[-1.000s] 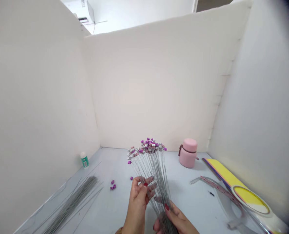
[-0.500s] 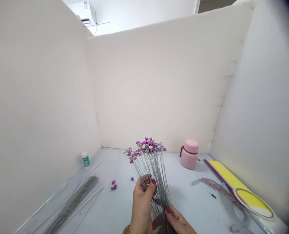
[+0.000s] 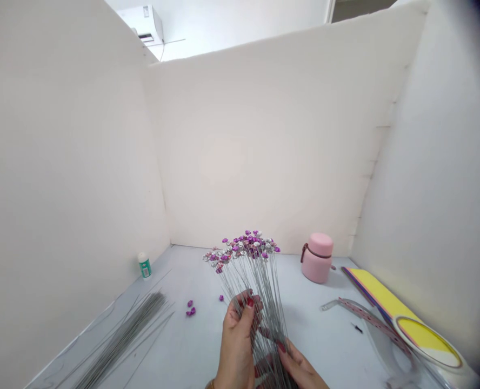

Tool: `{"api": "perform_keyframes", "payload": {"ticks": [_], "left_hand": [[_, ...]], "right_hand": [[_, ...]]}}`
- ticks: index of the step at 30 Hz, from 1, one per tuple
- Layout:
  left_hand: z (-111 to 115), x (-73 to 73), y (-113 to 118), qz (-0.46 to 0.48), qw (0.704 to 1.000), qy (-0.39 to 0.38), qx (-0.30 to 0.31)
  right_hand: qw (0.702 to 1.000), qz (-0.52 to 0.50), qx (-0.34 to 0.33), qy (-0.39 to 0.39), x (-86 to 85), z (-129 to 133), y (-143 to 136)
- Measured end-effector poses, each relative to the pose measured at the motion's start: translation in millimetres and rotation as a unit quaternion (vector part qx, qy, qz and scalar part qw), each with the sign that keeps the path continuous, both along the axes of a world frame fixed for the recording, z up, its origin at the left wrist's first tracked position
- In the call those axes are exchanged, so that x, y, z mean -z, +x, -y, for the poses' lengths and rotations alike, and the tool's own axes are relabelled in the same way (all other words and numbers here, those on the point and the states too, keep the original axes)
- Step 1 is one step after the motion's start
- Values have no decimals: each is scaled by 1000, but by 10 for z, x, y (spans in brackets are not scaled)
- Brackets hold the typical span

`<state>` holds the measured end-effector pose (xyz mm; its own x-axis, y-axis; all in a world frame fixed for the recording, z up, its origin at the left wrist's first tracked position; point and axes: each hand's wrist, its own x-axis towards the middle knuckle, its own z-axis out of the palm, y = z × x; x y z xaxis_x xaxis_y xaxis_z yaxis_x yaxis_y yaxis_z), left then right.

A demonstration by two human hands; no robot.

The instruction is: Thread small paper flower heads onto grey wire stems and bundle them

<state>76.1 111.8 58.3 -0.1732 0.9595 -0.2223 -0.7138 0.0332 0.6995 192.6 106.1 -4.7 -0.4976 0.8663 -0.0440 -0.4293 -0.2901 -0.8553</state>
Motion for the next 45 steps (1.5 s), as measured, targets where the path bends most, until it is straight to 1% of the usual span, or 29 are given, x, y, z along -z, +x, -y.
{"api": "perform_keyframes", "payload": {"ticks": [3,7,11,15,17,20,24,27,32,38,45], "left_hand": [[20,-13,18,16,1000,12,-1],[38,-20,40,2,1000,19,-3],[30,-27,39,-5,1000,16,-17],[43,-74,16,20,999,-22,-21],[50,-85,5,28,999,-27,-14],[44,-60,-12,36,999,-20,-6],[22,-2,-28,39,999,-7,-11],[27,3,-32,38,999,-2,-13],[59,-44,-35,33,999,-9,-6],[54,-45,-48,38,999,19,-8],[67,-53,-39,46,999,17,-22]], "right_hand": [[999,11,-11,32,-10,-2,-16],[995,30,-43,79,16,-6,-43],[995,31,-35,91,42,-1,-62],[997,26,-17,68,4,29,-82],[999,19,-12,49,-23,47,-92],[1000,0,3,28,-44,64,-103],[999,-4,36,11,-35,66,-105],[999,-11,33,-1,-23,61,-104],[999,-32,23,-5,-19,54,-96],[999,-52,15,3,-5,45,-74],[999,-8,32,5,26,23,-53]]}}
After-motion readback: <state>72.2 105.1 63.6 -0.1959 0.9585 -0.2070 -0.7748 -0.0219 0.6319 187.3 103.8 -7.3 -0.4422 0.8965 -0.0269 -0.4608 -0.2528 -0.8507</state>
